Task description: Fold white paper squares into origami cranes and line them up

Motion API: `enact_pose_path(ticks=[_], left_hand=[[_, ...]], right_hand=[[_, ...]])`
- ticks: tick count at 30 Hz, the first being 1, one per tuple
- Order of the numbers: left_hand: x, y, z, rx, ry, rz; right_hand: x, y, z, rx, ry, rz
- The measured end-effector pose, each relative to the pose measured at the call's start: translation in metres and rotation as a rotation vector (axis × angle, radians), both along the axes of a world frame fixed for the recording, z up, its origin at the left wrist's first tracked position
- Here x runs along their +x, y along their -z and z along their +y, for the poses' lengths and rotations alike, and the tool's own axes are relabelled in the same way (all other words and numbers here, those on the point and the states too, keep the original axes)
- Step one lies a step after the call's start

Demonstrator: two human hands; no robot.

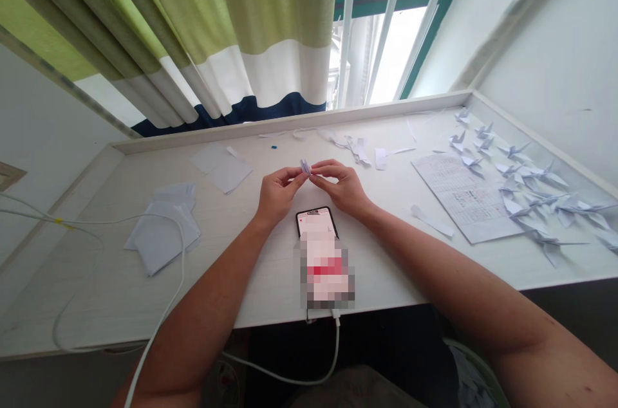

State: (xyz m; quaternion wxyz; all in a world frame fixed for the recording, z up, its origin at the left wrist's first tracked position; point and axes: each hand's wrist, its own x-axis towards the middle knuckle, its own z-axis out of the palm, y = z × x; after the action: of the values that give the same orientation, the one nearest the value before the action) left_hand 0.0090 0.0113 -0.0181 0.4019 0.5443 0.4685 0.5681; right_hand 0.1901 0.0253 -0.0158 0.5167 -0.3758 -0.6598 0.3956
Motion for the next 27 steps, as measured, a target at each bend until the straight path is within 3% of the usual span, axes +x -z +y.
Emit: enact_pose_path(ticks=[5, 27], left_hand=[[0.0002, -0.0017, -0.0013, 0.019, -0.017, 0.066], [0.0044, -0.0068, -0.0063, 0.084, -0.126, 0.159]], right_hand=[[-0.0007, -0.0001, -0.0021, -0.045, -0.046, 0.027], [-0.0025, -0.0006, -0.0057, -0.060, 0.038, -0.021]])
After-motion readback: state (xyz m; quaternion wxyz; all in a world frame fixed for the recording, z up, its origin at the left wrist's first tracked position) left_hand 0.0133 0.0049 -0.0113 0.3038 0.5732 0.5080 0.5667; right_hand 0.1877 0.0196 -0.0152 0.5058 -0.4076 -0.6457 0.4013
